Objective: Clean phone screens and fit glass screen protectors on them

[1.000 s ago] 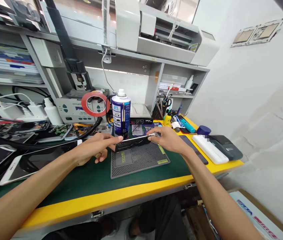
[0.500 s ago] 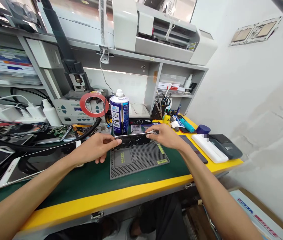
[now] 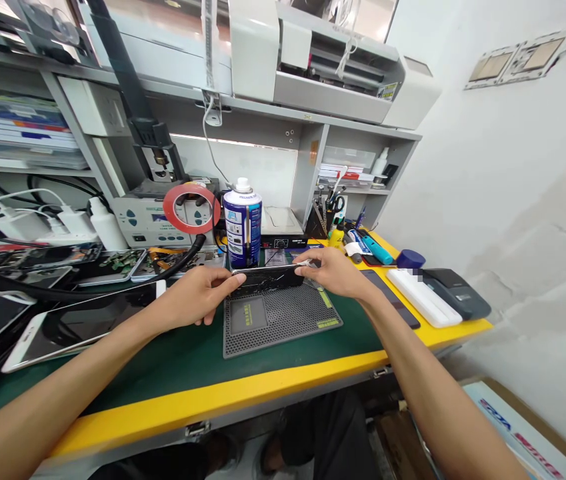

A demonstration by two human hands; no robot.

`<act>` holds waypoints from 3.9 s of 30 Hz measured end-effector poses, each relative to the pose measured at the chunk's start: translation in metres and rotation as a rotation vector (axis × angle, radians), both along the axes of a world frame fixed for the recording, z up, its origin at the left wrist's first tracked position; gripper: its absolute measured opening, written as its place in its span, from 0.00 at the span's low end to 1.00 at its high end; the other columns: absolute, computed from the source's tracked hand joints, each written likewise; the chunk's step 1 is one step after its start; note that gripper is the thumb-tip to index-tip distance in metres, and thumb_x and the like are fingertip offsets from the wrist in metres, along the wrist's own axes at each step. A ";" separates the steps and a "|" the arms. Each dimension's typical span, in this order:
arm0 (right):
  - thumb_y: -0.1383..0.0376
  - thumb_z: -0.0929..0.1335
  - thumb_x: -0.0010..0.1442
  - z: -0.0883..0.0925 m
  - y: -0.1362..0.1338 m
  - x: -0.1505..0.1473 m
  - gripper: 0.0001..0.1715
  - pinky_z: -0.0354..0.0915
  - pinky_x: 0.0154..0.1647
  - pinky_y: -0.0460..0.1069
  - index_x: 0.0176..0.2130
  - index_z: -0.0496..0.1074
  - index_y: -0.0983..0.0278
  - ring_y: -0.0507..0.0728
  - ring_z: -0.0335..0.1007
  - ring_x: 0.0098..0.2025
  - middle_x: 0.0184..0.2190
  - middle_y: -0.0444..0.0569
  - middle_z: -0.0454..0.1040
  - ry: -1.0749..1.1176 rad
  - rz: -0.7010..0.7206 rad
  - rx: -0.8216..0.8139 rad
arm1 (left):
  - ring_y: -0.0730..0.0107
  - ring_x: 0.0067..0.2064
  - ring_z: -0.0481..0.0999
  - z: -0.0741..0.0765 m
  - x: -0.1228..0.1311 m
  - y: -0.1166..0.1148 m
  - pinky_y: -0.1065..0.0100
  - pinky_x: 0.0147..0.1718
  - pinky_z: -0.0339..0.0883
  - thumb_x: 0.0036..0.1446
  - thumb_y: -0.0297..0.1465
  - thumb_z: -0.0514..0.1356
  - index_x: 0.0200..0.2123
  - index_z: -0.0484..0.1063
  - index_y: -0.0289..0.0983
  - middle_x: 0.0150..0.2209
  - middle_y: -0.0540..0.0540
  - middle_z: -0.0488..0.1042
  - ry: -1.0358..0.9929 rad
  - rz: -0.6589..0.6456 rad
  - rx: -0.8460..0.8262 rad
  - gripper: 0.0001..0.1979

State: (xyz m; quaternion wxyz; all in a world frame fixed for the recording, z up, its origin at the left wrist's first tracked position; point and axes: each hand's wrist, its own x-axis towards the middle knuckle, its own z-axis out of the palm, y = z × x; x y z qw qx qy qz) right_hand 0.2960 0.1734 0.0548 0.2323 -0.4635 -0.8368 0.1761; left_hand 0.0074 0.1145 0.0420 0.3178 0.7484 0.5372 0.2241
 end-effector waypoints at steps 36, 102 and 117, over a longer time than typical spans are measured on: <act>0.54 0.69 0.62 -0.006 -0.011 0.001 0.16 0.65 0.38 0.52 0.43 0.81 0.59 0.59 0.75 0.36 0.39 0.47 0.81 0.027 -0.040 0.022 | 0.65 0.18 0.71 0.002 -0.006 0.001 0.68 0.23 0.65 0.61 0.60 0.47 0.52 0.72 0.34 0.15 0.50 0.72 -0.068 -0.004 -0.214 0.38; 0.54 0.52 0.74 -0.060 -0.130 -0.107 0.32 0.29 0.73 0.70 0.71 0.53 0.64 0.63 0.36 0.75 0.71 0.47 0.52 -0.266 0.131 0.140 | 0.56 0.58 0.75 -0.007 -0.026 0.004 0.62 0.51 0.71 0.59 0.26 0.51 0.64 0.59 0.37 0.58 0.41 0.75 0.245 -0.270 0.071 0.29; 0.50 0.47 0.73 -0.057 -0.102 -0.119 0.38 0.27 0.70 0.75 0.71 0.53 0.66 0.68 0.32 0.75 0.72 0.51 0.49 -0.195 -0.023 0.056 | 0.53 0.60 0.71 -0.012 -0.027 0.006 0.59 0.52 0.68 0.66 0.34 0.47 0.65 0.58 0.40 0.61 0.41 0.70 0.297 -0.183 0.115 0.25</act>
